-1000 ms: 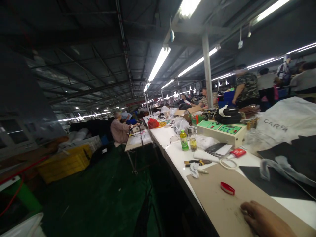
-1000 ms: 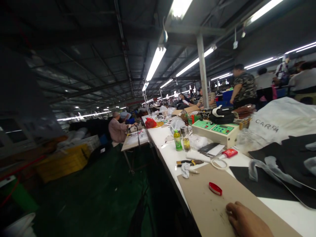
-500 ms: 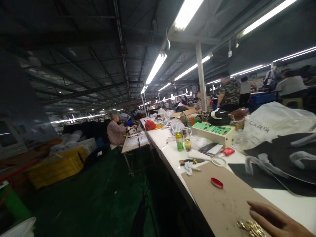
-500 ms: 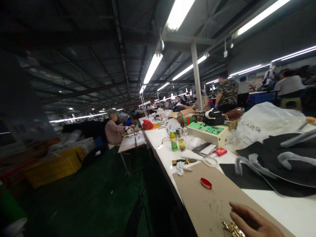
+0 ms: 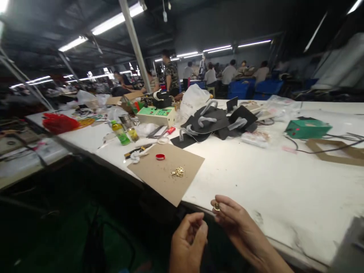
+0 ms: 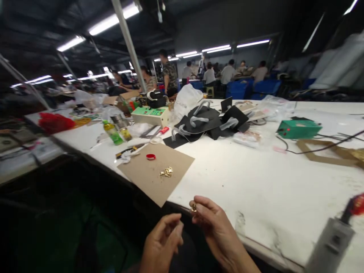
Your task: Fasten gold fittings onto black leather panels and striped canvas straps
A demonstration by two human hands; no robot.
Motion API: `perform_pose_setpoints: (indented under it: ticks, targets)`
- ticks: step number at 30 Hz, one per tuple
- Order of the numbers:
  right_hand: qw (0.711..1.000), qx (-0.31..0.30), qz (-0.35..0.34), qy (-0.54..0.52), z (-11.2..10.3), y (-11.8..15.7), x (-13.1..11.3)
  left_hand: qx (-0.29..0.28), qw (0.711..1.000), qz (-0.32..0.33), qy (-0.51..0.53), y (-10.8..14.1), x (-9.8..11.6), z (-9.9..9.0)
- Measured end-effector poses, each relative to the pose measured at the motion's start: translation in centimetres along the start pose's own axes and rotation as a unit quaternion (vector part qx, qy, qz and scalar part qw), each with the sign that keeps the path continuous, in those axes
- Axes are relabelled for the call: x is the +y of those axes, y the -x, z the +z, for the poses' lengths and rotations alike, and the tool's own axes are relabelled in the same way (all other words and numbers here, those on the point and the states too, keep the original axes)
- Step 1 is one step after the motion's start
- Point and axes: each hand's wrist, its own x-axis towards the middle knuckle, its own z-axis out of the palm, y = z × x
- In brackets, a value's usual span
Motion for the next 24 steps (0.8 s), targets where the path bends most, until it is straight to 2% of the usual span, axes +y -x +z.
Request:
perform_pose_setpoints:
  ticks: [3,7,10,13,16,21,24]
  targets:
    - [0.999,-0.024,-0.013,-0.032,-1.5,1.8,-0.8,-0.015,0.997,0.074,-0.031,0.4,1.2,2.0]
    - [0.997,-0.065,-0.052,-0.008,-3.6,2.5,-1.3,-0.049,0.983,0.145,-0.105,0.7,3.1,3.9]
    - [0.994,-0.061,-0.079,0.033,-4.6,2.4,-1.6,-0.085,0.974,0.145,-0.149,0.1,3.6,4.8]
    - [0.992,-0.029,-0.087,0.082,-5.3,2.3,-1.8,-0.107,0.969,0.142,-0.171,-0.6,3.5,5.6]
    - [0.987,0.000,-0.092,0.132,-5.7,2.4,-2.2,-0.105,0.968,0.144,-0.176,-1.0,3.3,6.4]
    - [0.978,0.023,-0.113,0.174,-5.6,2.3,-3.1,-0.069,0.971,0.161,-0.165,-1.3,3.4,7.9]
    - [0.973,0.035,-0.135,0.185,-5.5,2.1,-3.4,-0.088,0.969,0.177,-0.148,-1.9,3.2,8.2]
